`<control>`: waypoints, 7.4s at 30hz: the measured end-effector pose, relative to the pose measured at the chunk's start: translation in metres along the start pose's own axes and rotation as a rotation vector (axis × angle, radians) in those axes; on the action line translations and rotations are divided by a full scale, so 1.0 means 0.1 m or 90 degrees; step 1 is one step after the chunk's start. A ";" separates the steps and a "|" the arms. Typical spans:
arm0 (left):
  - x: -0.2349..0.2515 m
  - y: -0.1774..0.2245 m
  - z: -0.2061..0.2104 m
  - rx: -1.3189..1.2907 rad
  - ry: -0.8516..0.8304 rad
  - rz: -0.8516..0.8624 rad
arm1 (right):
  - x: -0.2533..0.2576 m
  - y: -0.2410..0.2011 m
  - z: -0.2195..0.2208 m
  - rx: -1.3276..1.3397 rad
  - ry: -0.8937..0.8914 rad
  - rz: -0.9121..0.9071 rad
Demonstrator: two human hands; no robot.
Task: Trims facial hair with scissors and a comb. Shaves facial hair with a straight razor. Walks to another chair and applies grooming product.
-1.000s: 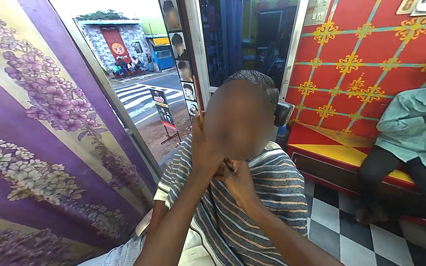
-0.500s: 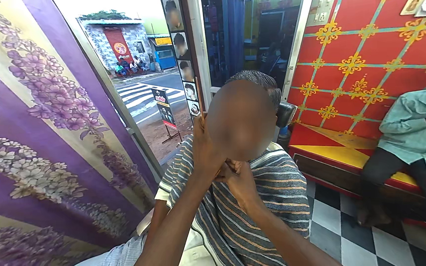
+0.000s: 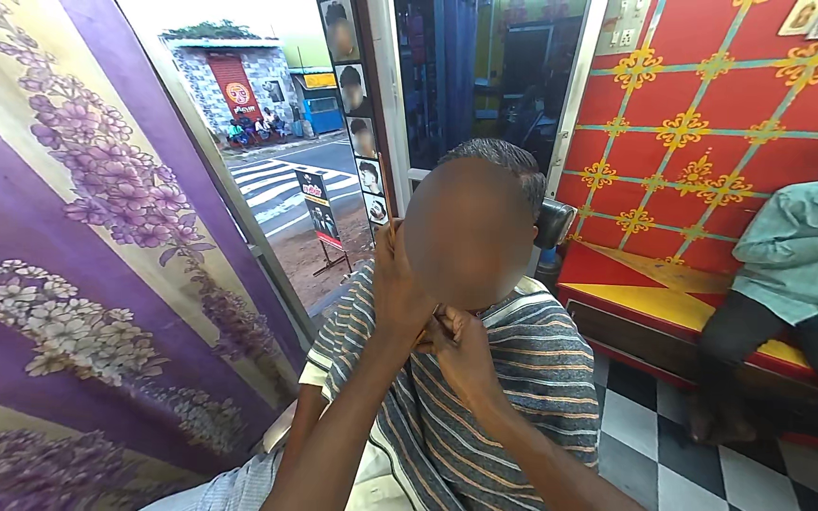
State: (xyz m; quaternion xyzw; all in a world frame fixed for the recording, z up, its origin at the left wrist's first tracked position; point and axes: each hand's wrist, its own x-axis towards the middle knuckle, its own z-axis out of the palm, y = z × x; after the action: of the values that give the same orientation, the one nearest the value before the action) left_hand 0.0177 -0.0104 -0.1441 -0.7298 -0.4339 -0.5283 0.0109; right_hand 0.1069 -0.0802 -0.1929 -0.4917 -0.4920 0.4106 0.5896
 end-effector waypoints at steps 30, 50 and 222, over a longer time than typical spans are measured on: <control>-0.35 -0.75 -0.91 -0.089 0.182 -0.107 | -1.18 -0.09 -2.00 -0.348 0.033 0.045; 0.96 1.24 0.17 0.470 -0.479 0.777 | -0.22 0.35 -0.07 -0.152 0.110 -0.243; -0.03 0.21 -0.12 -0.005 -0.065 -0.073 | -0.01 0.02 0.03 0.023 0.021 -0.033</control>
State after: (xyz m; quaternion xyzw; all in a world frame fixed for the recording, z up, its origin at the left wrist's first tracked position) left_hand 0.0223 -0.0310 -0.1320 -0.7299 -0.4729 -0.4916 -0.0442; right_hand 0.1034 -0.0806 -0.1950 -0.4751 -0.4872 0.3955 0.6168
